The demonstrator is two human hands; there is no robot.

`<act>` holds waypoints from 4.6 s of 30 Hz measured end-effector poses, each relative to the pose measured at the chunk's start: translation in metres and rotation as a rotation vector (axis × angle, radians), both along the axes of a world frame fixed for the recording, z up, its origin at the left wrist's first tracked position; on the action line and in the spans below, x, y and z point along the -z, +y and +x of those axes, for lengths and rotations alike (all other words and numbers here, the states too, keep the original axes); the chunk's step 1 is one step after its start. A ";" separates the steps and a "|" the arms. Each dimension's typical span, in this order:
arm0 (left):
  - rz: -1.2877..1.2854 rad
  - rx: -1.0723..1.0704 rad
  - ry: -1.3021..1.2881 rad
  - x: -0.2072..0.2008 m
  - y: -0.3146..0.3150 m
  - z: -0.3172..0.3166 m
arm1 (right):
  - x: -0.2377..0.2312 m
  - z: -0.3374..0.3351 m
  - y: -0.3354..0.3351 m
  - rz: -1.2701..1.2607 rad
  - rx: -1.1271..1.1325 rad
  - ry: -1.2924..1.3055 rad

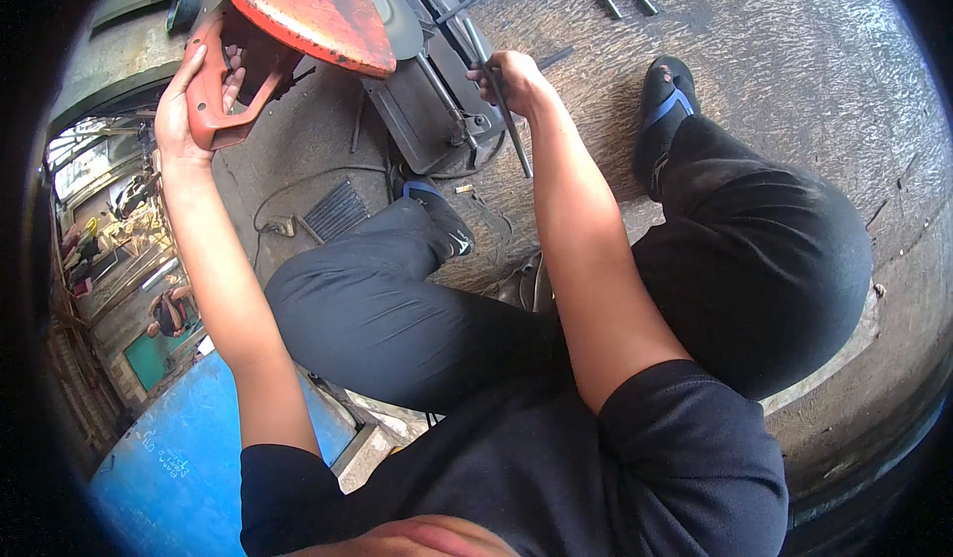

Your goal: The person grinds the end of a metal rod using an abrasive saw and fits it into another metal piece.

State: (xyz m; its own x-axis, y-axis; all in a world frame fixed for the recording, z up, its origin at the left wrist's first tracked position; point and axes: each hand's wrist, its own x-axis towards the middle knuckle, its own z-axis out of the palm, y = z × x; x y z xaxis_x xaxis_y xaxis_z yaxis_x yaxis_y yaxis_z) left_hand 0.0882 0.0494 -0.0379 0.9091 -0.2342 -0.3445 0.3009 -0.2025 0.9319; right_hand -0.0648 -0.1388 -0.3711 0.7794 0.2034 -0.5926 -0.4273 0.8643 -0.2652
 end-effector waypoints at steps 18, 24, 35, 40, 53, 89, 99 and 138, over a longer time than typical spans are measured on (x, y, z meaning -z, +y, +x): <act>0.011 0.012 -0.008 -0.002 0.005 0.002 | -0.022 0.000 -0.002 -0.091 -0.283 -0.338; 0.029 0.008 -0.003 0.000 -0.002 -0.003 | -0.027 0.000 -0.004 -0.216 -0.279 -0.307; 0.016 0.012 0.022 -0.003 0.002 0.001 | -0.033 0.007 -0.002 -0.722 -0.323 -0.272; 0.015 -0.012 0.025 -0.003 0.002 0.000 | -0.021 0.006 -0.002 -0.878 -0.339 -0.286; -0.029 0.002 0.055 -0.001 0.005 0.002 | -0.027 0.004 -0.015 -0.763 -0.316 -0.232; 0.182 0.041 -0.107 -0.007 0.001 -0.002 | -0.087 0.088 -0.110 -1.704 -1.034 -0.641; 0.183 0.004 -0.091 -0.002 -0.009 -0.006 | -0.085 0.086 -0.089 -1.591 -1.021 -0.669; 0.140 -0.028 -0.083 -0.005 -0.006 -0.008 | -0.069 0.083 -0.083 -1.846 -0.667 -1.004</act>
State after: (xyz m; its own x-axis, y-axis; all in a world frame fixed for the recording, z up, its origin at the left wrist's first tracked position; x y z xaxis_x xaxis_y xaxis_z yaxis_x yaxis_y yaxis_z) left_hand 0.0801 0.0430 -0.0328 0.9412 -0.1633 -0.2959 0.2318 -0.3252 0.9168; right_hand 0.0187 -0.2222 -0.3025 0.9389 0.3400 0.0539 0.2942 -0.7110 -0.6387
